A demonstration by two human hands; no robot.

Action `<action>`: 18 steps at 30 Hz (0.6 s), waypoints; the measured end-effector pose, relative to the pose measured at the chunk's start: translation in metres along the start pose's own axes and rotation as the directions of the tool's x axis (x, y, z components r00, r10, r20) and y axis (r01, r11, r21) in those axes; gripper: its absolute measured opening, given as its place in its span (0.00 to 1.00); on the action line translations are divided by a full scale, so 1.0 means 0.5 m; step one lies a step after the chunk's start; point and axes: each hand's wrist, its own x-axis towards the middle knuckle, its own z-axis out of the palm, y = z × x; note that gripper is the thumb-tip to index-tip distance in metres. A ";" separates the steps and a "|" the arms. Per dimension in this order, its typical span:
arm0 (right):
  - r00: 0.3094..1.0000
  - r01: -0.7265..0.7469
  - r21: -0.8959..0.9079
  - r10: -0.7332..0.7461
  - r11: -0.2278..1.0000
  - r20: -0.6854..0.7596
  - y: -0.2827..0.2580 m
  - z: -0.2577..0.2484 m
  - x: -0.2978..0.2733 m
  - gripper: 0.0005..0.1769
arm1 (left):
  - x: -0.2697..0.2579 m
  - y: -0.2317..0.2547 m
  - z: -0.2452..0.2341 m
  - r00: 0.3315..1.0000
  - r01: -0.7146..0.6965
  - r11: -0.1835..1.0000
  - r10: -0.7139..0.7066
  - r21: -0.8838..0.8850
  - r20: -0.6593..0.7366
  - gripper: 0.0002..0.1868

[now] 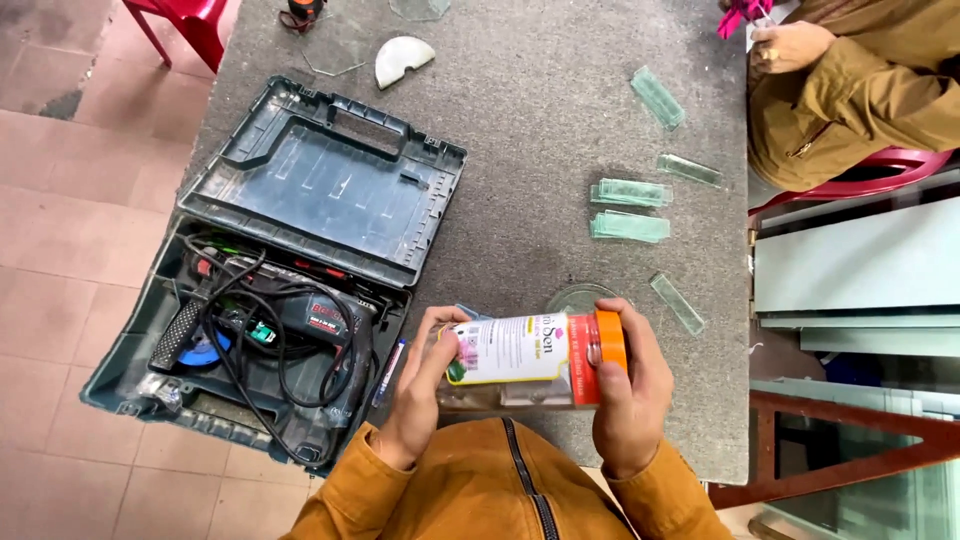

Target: Sorting through screws and plastic fasteners while organizing a power tool case in a workshop environment.

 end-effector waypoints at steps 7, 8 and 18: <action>0.838 0.545 -0.114 -0.533 0.831 0.119 0.067 -0.070 0.021 0.48 | 0.036 0.049 -0.007 0.768 0.641 0.744 -0.614 -0.191 0.183 0.12; 0.779 0.623 -0.117 -0.599 0.774 0.188 0.071 -0.086 0.024 0.47 | 0.043 0.039 -0.015 0.703 0.707 0.686 -0.657 -0.170 0.274 0.21; 0.994 -0.086 0.318 0.059 0.944 0.093 0.283 -0.017 0.108 0.51 | 0.148 -0.095 0.023 0.679 -0.589 0.746 0.665 0.310 -0.311 0.20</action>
